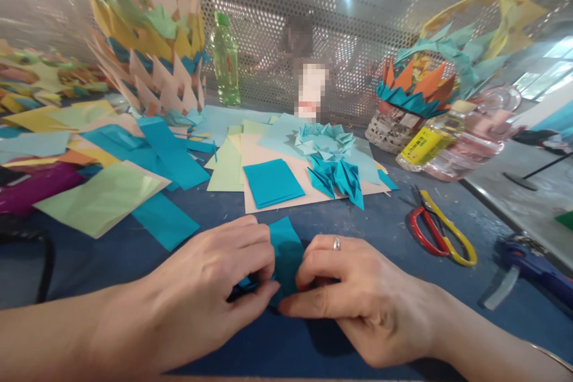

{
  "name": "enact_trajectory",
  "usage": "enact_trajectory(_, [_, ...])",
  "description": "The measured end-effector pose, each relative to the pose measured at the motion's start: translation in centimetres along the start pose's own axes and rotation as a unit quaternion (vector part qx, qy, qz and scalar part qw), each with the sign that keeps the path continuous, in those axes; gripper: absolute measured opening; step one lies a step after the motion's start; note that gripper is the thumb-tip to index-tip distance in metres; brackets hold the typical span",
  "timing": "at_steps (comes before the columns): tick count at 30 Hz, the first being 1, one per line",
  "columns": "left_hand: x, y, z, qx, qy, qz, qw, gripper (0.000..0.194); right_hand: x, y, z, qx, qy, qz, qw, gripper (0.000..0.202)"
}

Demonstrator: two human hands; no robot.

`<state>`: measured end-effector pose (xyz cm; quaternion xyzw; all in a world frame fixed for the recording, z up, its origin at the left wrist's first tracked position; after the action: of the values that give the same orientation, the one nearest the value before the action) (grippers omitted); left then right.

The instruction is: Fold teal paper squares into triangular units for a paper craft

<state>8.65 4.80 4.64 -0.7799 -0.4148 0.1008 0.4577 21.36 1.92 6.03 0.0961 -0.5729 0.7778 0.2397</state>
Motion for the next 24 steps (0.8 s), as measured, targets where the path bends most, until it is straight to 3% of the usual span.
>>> enact_trajectory(17, [0.1,-0.9,0.7,0.017,-0.047,-0.016,0.999,0.012,0.2,0.0,-0.1,0.019,0.025,-0.013,0.999,0.037])
enact_trajectory(24, [-0.2,-0.9,0.4,0.024,0.008,-0.003,1.000,0.025,0.1,0.1,-0.1,0.029,0.033,-0.009,0.999,0.038])
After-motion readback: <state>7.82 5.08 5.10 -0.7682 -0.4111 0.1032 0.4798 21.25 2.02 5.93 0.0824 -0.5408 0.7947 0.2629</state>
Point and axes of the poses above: each hand's wrist, its own x-axis towards the middle knuckle, its own y-axis out of the palm, z = x × y, the point moved 7 cm from there along x, towards the middle knuckle, and after that the axes turned 13 degrees about -y, right-handed, at the moved point
